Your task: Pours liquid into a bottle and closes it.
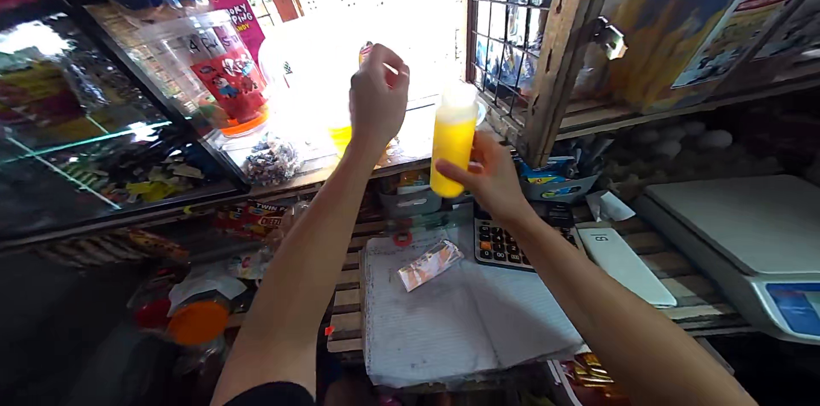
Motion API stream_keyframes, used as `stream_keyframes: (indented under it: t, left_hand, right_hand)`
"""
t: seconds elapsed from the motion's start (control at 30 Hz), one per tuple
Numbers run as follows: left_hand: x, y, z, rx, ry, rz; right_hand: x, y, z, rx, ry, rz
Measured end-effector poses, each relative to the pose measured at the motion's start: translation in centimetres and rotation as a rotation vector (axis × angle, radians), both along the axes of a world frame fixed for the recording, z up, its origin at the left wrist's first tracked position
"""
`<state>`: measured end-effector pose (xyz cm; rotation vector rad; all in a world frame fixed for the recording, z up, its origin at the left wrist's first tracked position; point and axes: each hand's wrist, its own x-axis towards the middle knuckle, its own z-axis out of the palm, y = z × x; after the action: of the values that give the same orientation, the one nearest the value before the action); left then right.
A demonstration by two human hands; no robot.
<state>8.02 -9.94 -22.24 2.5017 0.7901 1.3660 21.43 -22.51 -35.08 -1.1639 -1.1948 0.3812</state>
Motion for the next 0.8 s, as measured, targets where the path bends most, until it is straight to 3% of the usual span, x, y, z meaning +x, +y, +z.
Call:
stream_keyframes:
  t: [0.07, 0.13, 0.37, 0.57, 0.7, 0.8]
  left_hand:
    - [3.6, 1.2, -0.9, -0.193, 0.246, -0.040]
    - [7.3, 1.8, -2.4, -0.254, 0.417, -0.088]
    - [14.8, 1.4, -4.2, -0.246, 0.680, -0.074]
    - [11.3, -1.0, -0.7, -0.236, 0.723, -0.044]
    - [5.7, -5.9, 3.6, -0.310, 0.600, -0.196]
    - [2.2, -9.2, 4.5, -0.397, 0.510, -0.345]
  right_hand:
    - [-0.1, -3.9, -1.7, -0.029, 0.020, 0.034]
    - [-0.2, -7.6, -3.4, -0.062, 0.006, 0.049]
    - [-0.1, -15.2, -7.0, -0.143, 0.025, -0.016]
    - [0.4, -14.9, -7.0, -0.184, 0.041, -0.061]
    - [-0.1, -13.1, -6.3, -0.214, 0.031, -0.072]
    - [-0.5, -12.0, -5.6, -0.204, 0.013, -0.098]
